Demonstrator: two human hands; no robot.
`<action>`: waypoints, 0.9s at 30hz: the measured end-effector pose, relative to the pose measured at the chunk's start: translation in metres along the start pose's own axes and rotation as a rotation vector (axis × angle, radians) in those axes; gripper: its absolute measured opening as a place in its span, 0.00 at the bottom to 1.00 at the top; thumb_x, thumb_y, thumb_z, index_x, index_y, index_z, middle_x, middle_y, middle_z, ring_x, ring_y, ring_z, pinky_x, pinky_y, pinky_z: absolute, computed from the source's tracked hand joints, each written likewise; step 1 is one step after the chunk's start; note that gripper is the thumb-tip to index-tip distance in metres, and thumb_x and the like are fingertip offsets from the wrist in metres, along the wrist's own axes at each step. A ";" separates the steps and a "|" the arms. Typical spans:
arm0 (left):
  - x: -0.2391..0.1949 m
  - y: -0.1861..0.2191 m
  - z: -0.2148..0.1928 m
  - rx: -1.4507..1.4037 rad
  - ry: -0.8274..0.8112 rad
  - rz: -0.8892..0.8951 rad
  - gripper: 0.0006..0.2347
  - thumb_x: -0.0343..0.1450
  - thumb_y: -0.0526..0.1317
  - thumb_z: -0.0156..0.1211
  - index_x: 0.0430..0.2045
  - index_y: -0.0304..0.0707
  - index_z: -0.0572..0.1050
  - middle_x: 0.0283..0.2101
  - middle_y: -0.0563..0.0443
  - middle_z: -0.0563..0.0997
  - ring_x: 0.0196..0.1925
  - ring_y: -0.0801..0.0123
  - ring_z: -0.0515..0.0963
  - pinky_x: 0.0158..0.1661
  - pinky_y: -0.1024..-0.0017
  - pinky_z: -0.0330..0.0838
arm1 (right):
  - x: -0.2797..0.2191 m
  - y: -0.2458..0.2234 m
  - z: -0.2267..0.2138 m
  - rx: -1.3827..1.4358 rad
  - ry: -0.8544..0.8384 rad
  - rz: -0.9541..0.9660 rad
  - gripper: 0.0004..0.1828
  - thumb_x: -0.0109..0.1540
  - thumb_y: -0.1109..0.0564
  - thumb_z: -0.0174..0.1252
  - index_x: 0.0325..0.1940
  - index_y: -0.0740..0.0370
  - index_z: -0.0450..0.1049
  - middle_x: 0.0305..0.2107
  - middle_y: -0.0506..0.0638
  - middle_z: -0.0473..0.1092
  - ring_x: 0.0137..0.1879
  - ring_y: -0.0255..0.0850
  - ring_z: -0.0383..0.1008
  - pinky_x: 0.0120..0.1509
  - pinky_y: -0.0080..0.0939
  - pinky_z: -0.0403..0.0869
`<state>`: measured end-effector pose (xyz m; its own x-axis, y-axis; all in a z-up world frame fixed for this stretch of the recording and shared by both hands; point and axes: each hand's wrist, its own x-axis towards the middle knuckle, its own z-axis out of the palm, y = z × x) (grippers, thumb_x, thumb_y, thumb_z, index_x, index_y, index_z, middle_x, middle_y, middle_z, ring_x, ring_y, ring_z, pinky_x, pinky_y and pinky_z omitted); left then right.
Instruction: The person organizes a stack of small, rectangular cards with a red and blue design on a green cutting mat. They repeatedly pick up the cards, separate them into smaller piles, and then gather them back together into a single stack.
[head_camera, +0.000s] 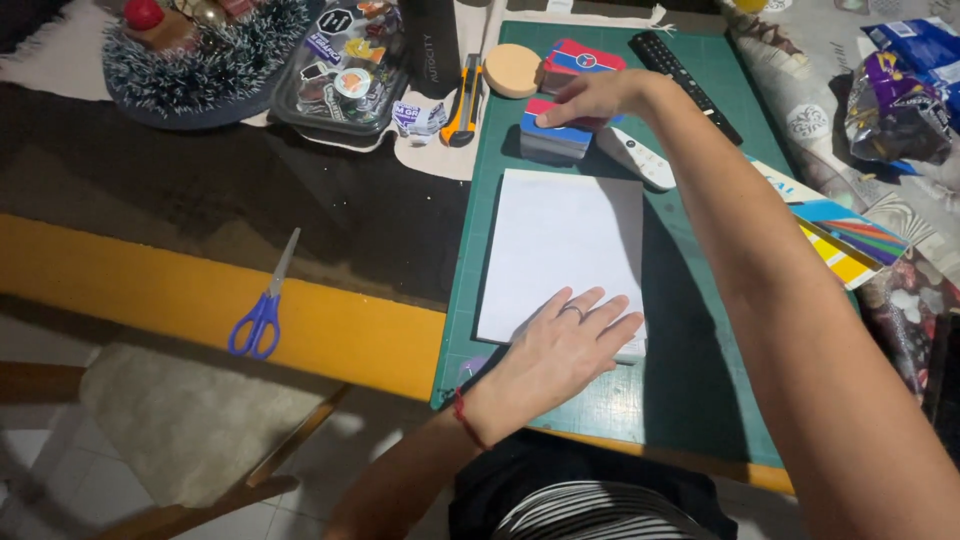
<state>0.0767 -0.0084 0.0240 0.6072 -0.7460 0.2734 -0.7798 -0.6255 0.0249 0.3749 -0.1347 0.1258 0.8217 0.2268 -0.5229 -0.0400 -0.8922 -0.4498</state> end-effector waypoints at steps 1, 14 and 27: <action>0.000 0.000 0.000 0.002 -0.002 0.002 0.26 0.74 0.48 0.66 0.68 0.45 0.70 0.71 0.44 0.74 0.72 0.50 0.74 0.66 0.52 0.69 | -0.002 -0.001 0.000 0.002 0.001 -0.001 0.57 0.55 0.29 0.62 0.84 0.50 0.56 0.77 0.50 0.60 0.78 0.49 0.65 0.83 0.50 0.64; 0.002 -0.001 0.001 -0.038 -0.049 -0.003 0.26 0.75 0.47 0.65 0.69 0.45 0.69 0.73 0.43 0.73 0.74 0.49 0.73 0.67 0.51 0.68 | -0.006 0.006 0.008 -0.176 -0.026 -0.227 0.48 0.59 0.25 0.54 0.78 0.48 0.66 0.72 0.51 0.67 0.76 0.50 0.66 0.82 0.57 0.62; 0.001 0.016 0.015 0.123 -0.020 -0.029 0.26 0.78 0.40 0.54 0.75 0.56 0.63 0.77 0.36 0.66 0.76 0.40 0.69 0.71 0.44 0.62 | 0.008 0.034 0.039 -0.766 0.356 -0.523 0.34 0.65 0.34 0.64 0.67 0.56 0.73 0.51 0.60 0.75 0.53 0.62 0.78 0.48 0.60 0.75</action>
<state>0.0670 -0.0223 0.0104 0.6330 -0.7309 0.2552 -0.7382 -0.6691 -0.0857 0.3580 -0.1475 0.0777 0.7590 0.6451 -0.0881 0.6511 -0.7533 0.0926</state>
